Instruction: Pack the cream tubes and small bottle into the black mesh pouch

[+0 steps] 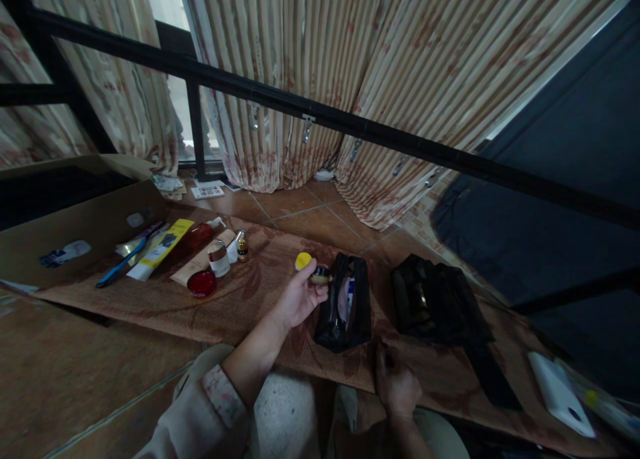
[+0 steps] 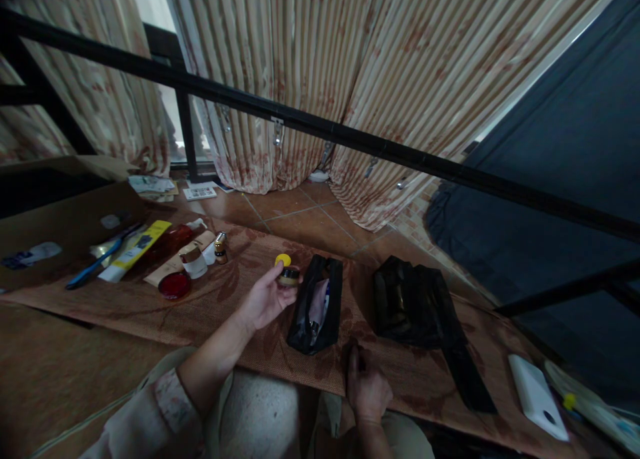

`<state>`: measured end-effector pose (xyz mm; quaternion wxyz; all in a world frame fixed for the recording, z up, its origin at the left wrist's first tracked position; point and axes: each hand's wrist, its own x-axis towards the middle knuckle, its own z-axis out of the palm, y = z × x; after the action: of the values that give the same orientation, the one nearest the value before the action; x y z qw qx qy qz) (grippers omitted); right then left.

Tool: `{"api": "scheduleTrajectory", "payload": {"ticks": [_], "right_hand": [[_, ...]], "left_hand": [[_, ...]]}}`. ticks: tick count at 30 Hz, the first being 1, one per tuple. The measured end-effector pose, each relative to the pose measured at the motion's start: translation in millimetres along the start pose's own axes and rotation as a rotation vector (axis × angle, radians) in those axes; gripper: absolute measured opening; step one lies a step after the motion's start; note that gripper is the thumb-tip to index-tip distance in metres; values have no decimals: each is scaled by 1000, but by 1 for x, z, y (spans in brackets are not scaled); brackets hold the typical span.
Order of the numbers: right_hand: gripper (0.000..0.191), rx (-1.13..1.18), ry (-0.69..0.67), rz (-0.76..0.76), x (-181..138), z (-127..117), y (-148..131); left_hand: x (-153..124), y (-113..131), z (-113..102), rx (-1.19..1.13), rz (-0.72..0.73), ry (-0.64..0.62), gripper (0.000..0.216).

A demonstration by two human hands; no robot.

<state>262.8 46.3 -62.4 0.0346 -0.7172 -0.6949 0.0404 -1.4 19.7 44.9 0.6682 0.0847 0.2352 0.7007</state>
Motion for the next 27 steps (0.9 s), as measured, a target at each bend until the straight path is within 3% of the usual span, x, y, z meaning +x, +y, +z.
{"api": "scheduleTrajectory", "payload": {"ticks": [12, 27], "right_hand": [[53, 21, -39, 38, -1, -4, -3], [49, 45, -18, 30, -1, -1, -1]], "left_hand": [[1, -2, -1, 43, 6, -12, 22], [-1, 1, 2, 1, -31, -80, 25]]}}
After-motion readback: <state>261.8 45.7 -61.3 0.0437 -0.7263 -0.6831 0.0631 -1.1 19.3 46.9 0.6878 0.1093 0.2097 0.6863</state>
